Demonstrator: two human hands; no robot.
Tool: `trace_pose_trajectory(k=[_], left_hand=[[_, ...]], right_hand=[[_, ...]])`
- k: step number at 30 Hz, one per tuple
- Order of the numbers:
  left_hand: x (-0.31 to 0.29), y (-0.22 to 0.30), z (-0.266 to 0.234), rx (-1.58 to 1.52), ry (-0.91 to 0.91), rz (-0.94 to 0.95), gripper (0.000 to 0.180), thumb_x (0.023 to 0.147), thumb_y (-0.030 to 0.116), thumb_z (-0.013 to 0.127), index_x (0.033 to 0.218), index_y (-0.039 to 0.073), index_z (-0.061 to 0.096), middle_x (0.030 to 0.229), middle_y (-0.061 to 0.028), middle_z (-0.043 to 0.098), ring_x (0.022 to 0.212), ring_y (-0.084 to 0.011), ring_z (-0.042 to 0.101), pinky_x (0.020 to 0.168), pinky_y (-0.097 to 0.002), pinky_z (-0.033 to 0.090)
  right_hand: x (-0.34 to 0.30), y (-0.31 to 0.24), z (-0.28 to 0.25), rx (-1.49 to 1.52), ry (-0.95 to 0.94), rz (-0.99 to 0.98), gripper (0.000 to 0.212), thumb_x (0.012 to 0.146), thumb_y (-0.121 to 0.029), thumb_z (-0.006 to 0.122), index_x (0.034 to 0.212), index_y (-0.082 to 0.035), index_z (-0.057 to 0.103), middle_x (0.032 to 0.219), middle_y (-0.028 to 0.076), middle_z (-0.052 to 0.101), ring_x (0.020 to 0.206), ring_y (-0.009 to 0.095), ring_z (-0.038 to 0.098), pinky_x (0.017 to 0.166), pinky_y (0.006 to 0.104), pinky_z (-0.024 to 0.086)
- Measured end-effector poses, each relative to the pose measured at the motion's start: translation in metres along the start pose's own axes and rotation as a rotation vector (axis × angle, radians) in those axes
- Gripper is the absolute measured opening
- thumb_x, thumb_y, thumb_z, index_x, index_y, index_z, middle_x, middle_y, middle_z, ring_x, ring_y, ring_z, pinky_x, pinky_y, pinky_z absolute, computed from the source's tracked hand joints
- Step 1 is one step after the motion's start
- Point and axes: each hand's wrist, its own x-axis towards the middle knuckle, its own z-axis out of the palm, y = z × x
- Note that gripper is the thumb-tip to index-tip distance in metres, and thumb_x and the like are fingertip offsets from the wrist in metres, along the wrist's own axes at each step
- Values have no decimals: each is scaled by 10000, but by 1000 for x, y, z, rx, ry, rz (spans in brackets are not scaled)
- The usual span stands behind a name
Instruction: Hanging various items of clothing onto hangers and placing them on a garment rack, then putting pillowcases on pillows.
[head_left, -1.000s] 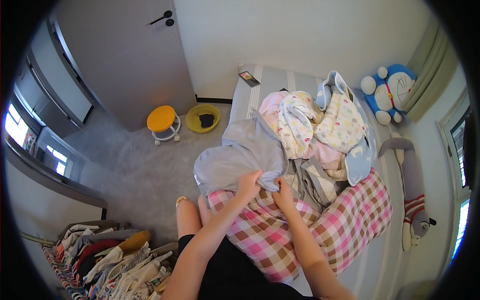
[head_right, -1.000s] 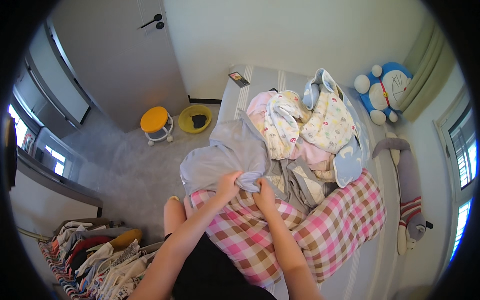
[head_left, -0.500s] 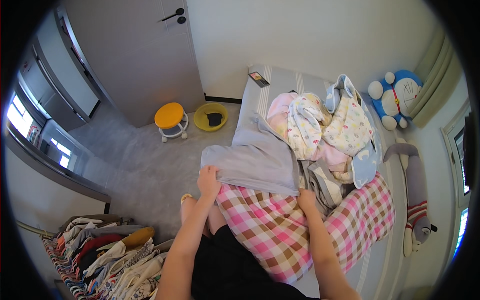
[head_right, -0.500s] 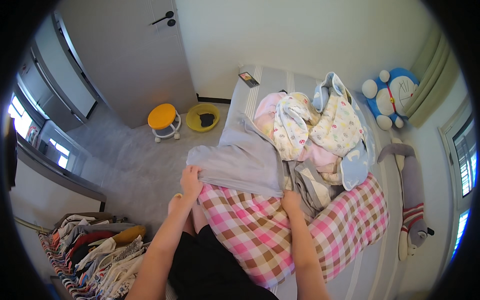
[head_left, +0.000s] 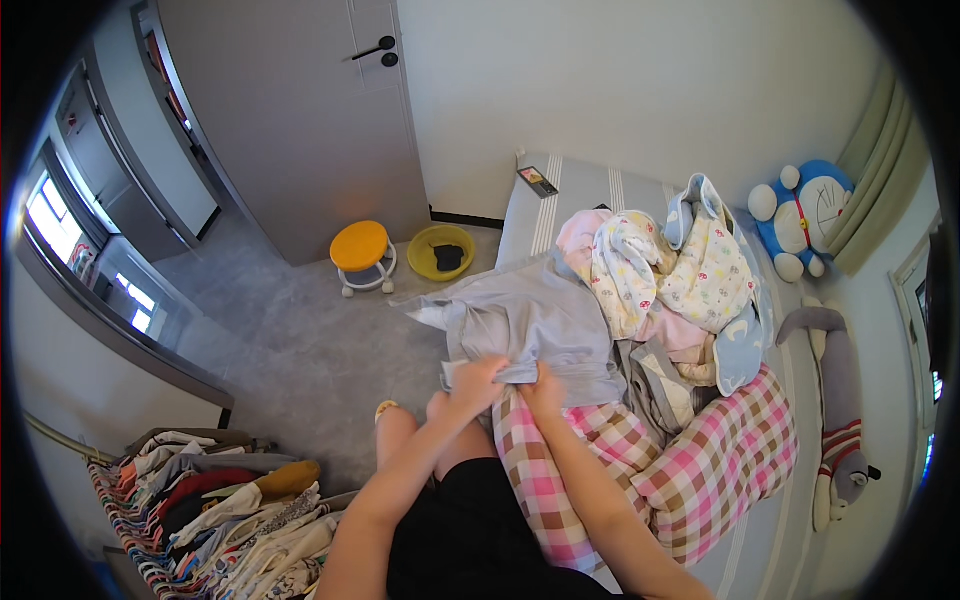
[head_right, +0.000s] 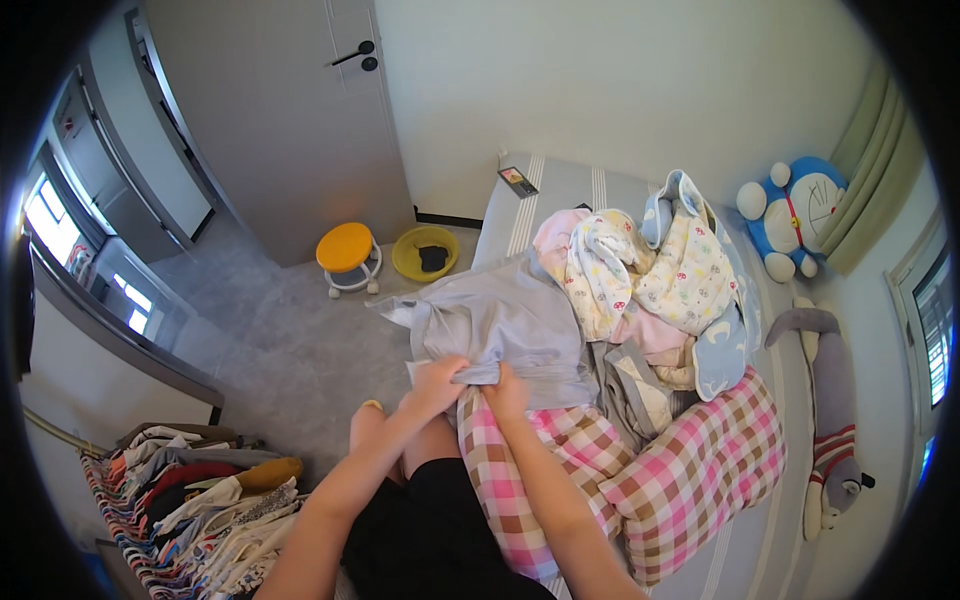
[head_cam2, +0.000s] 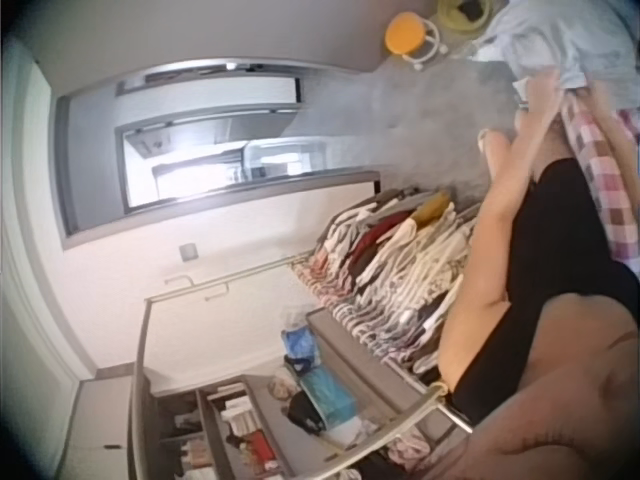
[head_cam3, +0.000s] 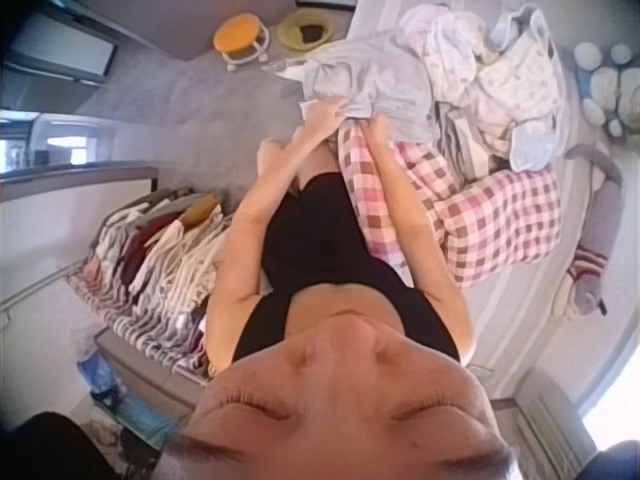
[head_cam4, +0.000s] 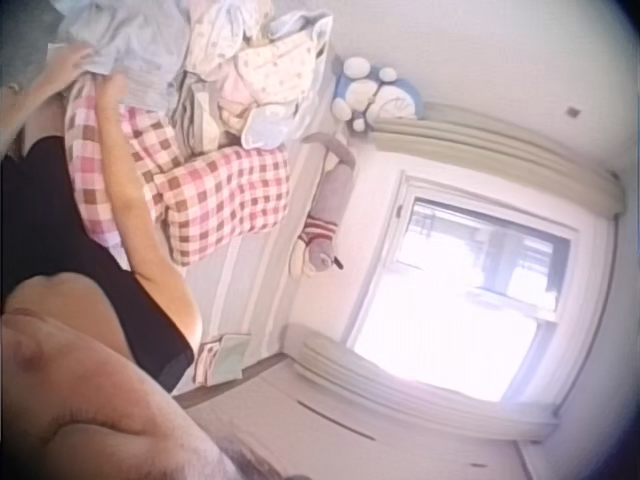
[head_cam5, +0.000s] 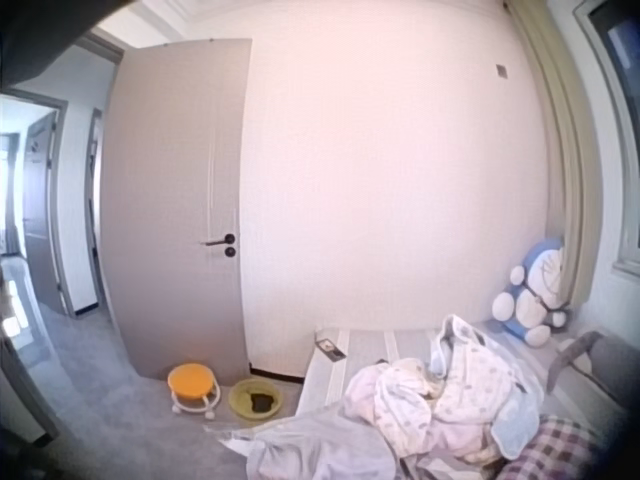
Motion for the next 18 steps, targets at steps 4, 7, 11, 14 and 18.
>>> trace_pose_trajectory(k=[4,7,11,14,18], left_hand=[[16,-12,-31,305,176,128,124,682,87,625,788,79,562,746,-87,588,663,-304,568,573,-392,430],[16,-25,-33,364,405,205,121,691,90,630,731,59,521,667,-101,499,623,-307,494,537,-358,380],[-22,28,1,-419,25,-206,229,768,177,639,723,18,481,621,-147,483,519,-281,443,498,-349,354],[-32,62,-23,-223,-139,-206,251,784,229,640,768,28,490,628,-162,526,528,-317,501,501,-390,384],[-29,79,-24,33,-251,-195,246,782,230,632,824,38,484,677,-176,577,636,-357,581,548,-435,424]], right_hand=[[16,-20,-11,172,185,75,344,664,-215,716,897,-11,565,809,207,608,734,367,591,654,391,464],[32,-29,0,374,311,91,282,717,-188,669,923,-24,568,807,180,614,746,309,591,684,371,454],[80,-5,26,542,364,398,145,821,-130,539,926,-33,565,854,120,622,770,241,565,724,344,438],[92,-17,45,1206,407,521,145,846,-130,493,926,-31,563,897,102,630,777,245,570,743,339,439],[93,2,53,1177,330,711,212,831,-195,526,959,-34,576,968,150,631,825,274,596,766,353,448]])
